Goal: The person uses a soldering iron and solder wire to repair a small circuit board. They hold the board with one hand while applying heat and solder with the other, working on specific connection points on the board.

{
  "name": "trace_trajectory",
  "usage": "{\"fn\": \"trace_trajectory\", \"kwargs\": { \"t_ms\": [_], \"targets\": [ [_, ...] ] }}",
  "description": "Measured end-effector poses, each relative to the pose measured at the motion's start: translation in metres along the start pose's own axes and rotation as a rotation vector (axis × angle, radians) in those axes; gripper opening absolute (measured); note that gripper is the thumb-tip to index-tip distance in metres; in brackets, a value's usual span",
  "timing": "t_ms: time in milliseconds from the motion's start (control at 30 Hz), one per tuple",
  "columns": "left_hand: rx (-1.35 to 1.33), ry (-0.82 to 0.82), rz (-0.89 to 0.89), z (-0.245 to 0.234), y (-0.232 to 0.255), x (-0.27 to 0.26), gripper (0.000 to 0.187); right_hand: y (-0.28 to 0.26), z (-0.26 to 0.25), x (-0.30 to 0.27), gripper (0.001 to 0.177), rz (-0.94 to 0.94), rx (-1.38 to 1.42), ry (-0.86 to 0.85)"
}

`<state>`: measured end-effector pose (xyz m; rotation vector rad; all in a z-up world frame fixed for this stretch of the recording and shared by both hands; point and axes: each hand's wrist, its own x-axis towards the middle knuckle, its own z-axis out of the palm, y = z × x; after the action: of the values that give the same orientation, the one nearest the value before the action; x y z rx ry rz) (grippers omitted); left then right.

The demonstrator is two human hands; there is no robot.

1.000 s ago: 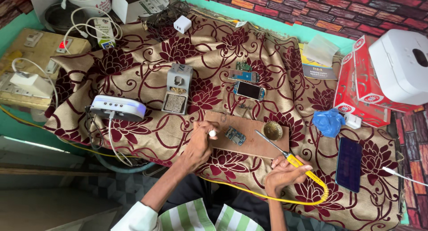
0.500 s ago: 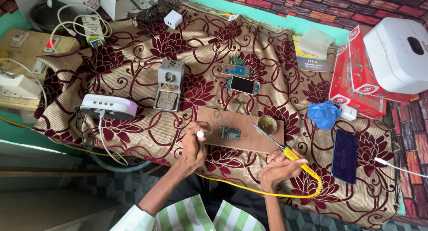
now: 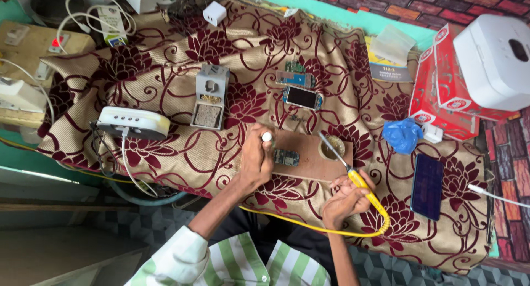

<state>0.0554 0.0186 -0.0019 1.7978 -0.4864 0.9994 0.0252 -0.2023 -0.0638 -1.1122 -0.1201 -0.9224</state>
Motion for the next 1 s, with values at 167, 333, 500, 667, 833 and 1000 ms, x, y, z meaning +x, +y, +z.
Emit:
{"fn": "trace_trajectory", "kwargs": {
  "t_ms": [167,333,500,667,833,1000],
  "targets": [
    [0.034,-0.136,-0.083,-0.006,0.006,0.006,0.023,-0.024,0.0,0.012,0.051,-0.035,-0.052,-0.076],
    [0.004,-0.152,-0.102,-0.004,-0.003,-0.001,0.026,-0.037,0.008,0.02,0.041,-0.176,-0.261,-0.135],
    [0.011,-0.066,-0.047,0.007,-0.017,-0.008,0.014,-0.021,0.01,0.017,0.036,-0.206,-0.174,-0.133],
    [-0.045,-0.084,-0.083,0.004,-0.015,-0.015,0.02,0.008,-0.005,0.011,0.037,0.038,-0.025,0.141],
    [-0.045,-0.142,-0.103,-0.001,-0.006,-0.006,0.021,0.011,-0.017,0.014,0.036,0.307,0.068,0.323],
    [0.069,-0.138,-0.099,-0.002,-0.004,0.002,0.012,0.009,-0.001,0.011,0.037,0.099,-0.238,0.115]
  ]
}}
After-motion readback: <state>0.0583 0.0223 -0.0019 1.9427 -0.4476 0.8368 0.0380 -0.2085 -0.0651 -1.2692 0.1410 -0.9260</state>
